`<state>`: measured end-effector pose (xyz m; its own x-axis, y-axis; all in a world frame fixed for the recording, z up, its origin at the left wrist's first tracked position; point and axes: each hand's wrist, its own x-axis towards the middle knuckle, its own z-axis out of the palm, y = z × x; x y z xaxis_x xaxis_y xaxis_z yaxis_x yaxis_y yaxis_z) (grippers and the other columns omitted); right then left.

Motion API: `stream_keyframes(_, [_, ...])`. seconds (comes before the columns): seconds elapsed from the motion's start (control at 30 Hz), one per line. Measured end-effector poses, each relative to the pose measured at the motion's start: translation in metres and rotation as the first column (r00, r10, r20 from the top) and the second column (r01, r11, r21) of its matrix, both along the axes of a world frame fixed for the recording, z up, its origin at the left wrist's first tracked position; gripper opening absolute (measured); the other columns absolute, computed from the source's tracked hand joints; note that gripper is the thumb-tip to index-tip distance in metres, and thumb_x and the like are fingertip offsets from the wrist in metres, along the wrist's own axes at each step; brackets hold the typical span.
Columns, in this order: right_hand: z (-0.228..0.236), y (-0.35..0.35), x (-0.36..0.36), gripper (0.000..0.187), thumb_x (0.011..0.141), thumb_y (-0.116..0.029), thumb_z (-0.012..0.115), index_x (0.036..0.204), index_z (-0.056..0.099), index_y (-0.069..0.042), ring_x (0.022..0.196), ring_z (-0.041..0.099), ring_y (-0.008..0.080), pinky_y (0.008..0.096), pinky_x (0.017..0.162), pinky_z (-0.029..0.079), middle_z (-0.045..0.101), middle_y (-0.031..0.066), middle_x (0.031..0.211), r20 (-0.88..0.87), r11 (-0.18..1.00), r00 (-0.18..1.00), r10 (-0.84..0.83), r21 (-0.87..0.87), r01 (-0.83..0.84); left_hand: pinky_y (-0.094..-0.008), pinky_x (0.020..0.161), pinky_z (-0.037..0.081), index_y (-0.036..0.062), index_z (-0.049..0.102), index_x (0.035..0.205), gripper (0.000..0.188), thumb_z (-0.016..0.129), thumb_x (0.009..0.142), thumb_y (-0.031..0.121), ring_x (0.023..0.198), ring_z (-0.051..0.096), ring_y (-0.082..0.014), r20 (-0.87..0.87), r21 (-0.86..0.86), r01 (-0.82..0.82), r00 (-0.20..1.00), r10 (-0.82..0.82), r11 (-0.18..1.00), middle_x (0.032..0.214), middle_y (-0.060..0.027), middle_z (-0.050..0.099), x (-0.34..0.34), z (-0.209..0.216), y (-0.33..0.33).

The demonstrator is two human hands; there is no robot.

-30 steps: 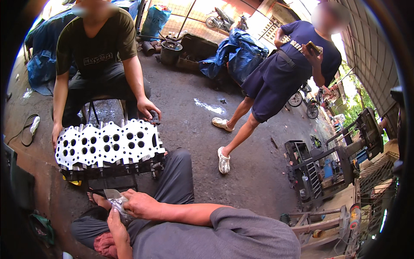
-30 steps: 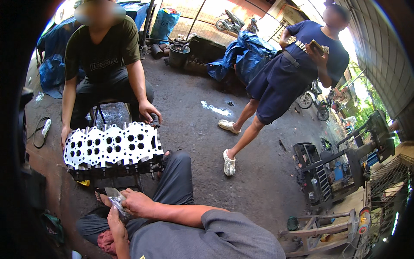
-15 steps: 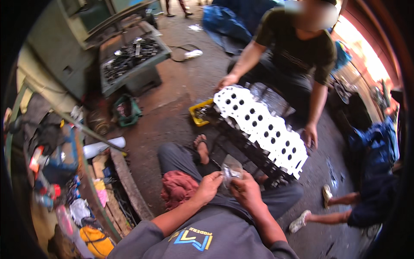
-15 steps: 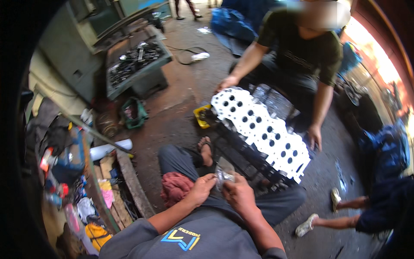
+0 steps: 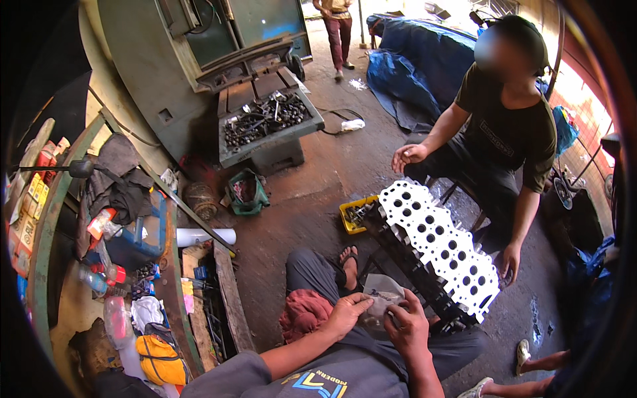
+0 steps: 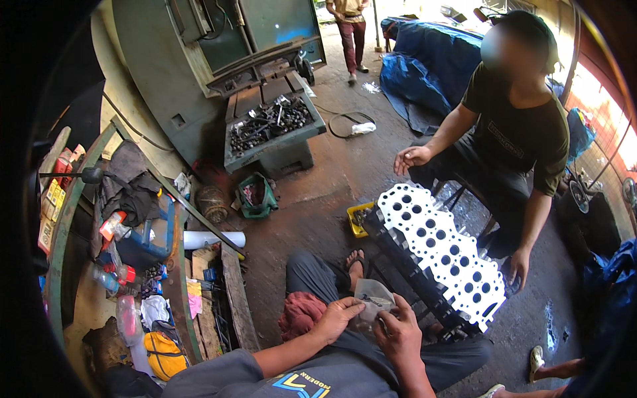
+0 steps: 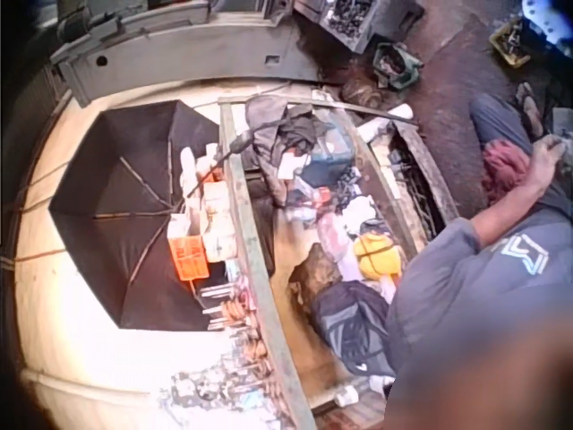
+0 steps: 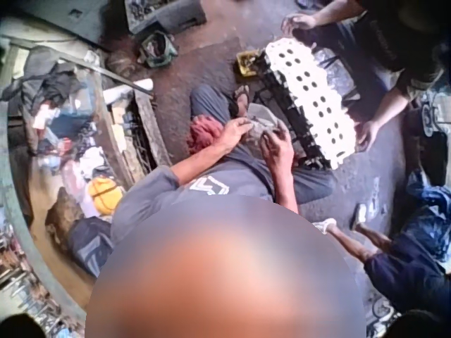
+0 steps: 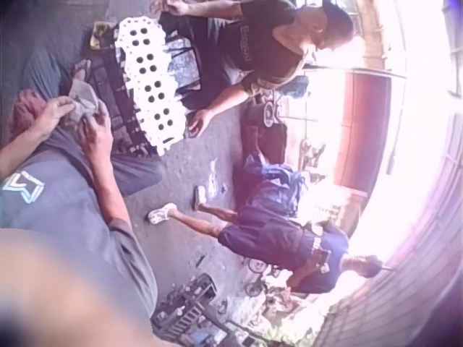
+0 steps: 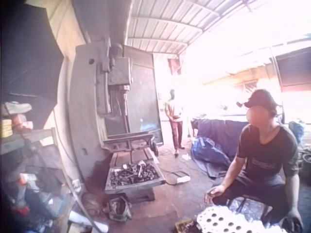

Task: The person sits on the floor and cleans the surface of a cylinder head with a red cloth. They then place small metal components into the head's ports and wipe the interior surfaces with a white cloth. A coworker assists by holding the head and handing over parts.

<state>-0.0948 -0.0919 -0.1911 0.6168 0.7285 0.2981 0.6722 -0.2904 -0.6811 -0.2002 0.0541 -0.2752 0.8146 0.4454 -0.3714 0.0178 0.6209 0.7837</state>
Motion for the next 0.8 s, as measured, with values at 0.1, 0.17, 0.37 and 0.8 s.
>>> stream_keyframes(0.1, [-0.002, -0.001, 0.0, 0.023, 0.074, -0.002, 0.074, 0.097, 0.071, -0.004, 0.097, 0.068, 0.0273, 0.0356, 0.08, 0.057, 0.059, 0.0183, 0.127, -0.15, 0.987, 0.988, -0.034, 0.15, 0.057, -0.0225, 0.08, 0.049, 0.0047, 0.07, 0.105, 0.014, 0.063, 0.098, 0.015, 0.086, 0.063, -0.0072, 0.001, 0.028, -0.019, 1.0, 0.019, 0.999, 0.095, 0.0004, 0.07, -0.001, -0.005, 0.001])
stream_keyframes(0.17, [-0.004, -0.003, 0.002, 0.021, 0.077, 0.002, 0.07, 0.098, 0.069, -0.001, 0.096, 0.068, 0.0201, 0.0315, 0.08, 0.056, 0.059, 0.0151, 0.128, -0.324, 0.972, 0.946, -0.001, 0.221, 0.076, -0.023, 0.081, 0.049, 0.0043, 0.069, 0.106, 0.015, 0.061, 0.099, 0.016, 0.087, 0.062, -0.0076, 0.029, -0.002, -0.055, 0.998, 0.055, 0.999, 0.097, 0.0, 0.069, 0.0, -0.004, 0.002])
stream_keyframes(0.37, [-0.018, -0.016, 0.014, 0.018, 0.085, 0.002, 0.065, 0.103, 0.066, 0.0, 0.108, 0.06, 0.0189, 0.0297, 0.094, 0.046, 0.062, 0.012, 0.121, -0.585, 0.93, 0.805, 0.1, 0.343, 0.134, -0.0266, 0.085, 0.05, 0.0002, 0.065, 0.114, 0.022, 0.056, 0.101, 0.016, 0.094, 0.062, -0.0094, 0.075, 0.384, -0.27, 0.962, 0.262, 0.883, 0.104, -0.004, 0.069, -0.013, 0.022, 0.03])
stream_keyframes(0.8, [-0.074, -0.011, 0.018, 0.019, 0.097, -0.018, 0.05, 0.1, 0.058, -0.001, 0.077, 0.058, 0.0132, 0.0281, 0.068, 0.049, 0.059, 0.0049, 0.084, -0.748, 0.964, 0.629, 0.211, 0.264, -0.01, -0.0307, 0.082, 0.053, 0.0001, 0.062, 0.113, 0.019, 0.061, 0.095, 0.004, 0.091, 0.065, -0.0153, 0.294, 0.697, -0.716, 0.347, 0.891, 0.049, 0.103, -0.01, 0.069, -0.252, 0.138, 0.145])
